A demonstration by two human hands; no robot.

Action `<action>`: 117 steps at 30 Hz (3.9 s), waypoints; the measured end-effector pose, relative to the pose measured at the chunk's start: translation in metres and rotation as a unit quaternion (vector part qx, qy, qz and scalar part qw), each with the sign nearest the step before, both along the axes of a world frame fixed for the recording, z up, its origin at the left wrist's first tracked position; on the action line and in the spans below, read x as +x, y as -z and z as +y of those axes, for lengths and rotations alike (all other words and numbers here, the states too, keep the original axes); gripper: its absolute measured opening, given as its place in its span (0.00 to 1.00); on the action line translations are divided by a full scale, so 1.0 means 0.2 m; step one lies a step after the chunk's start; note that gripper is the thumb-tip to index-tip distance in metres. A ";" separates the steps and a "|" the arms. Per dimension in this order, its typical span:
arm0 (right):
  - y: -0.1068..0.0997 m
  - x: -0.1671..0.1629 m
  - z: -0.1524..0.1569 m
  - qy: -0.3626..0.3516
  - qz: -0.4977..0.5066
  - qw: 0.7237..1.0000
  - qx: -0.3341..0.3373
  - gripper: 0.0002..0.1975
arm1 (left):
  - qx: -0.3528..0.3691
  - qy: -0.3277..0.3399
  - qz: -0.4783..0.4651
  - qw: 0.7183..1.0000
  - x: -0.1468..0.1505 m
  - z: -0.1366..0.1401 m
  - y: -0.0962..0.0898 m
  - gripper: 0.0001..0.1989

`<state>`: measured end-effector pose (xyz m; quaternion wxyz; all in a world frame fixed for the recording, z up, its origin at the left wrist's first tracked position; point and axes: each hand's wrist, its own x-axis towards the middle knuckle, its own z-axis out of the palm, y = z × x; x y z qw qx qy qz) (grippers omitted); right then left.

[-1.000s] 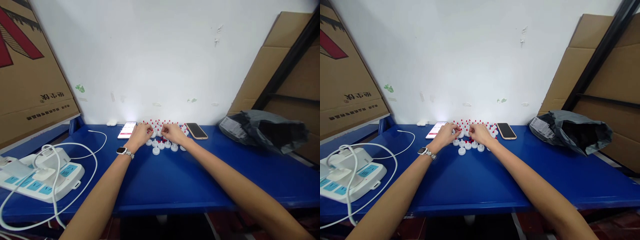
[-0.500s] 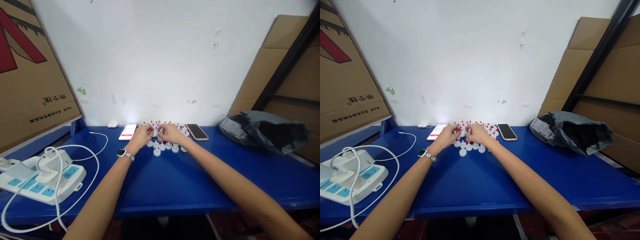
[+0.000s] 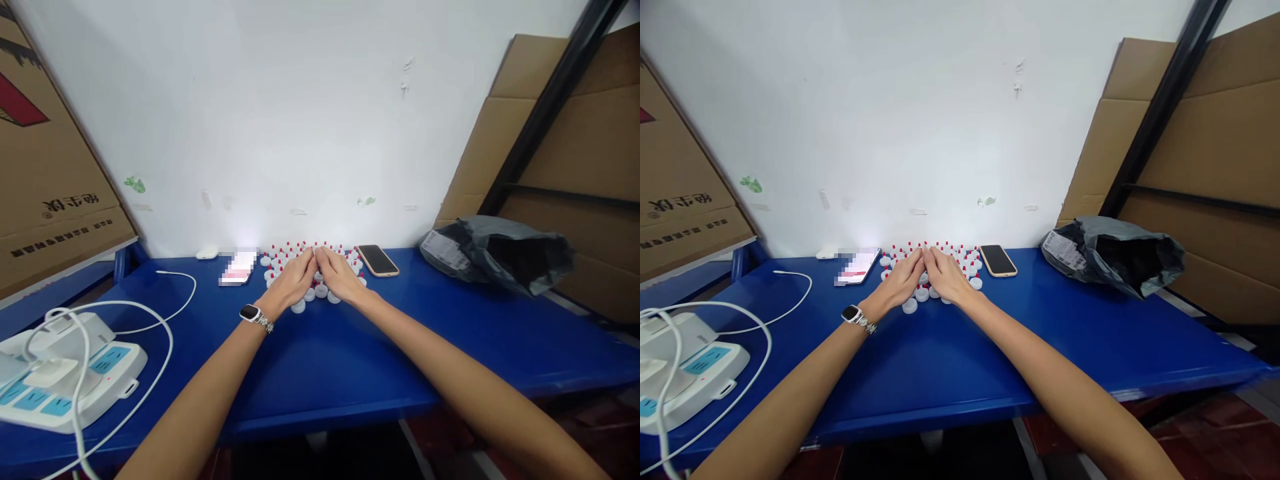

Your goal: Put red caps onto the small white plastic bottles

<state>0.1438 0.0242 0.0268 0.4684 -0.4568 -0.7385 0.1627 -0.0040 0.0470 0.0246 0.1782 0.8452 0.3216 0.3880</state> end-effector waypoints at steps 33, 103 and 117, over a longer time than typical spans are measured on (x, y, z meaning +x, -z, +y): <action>-0.02 -0.04 0.19 -0.007 -0.063 0.997 -0.034 0.05 | -0.024 -0.115 0.157 0.981 -0.40 0.15 -0.08 0.11; 0.00 0.02 0.07 -0.023 0.155 0.985 -0.068 0.17 | -0.168 -0.021 -0.252 0.953 -0.11 0.00 -0.10 0.12; 0.03 0.01 0.04 0.010 -0.087 0.996 -0.005 0.10 | -0.181 -0.003 0.061 0.982 -0.36 0.07 -0.06 0.18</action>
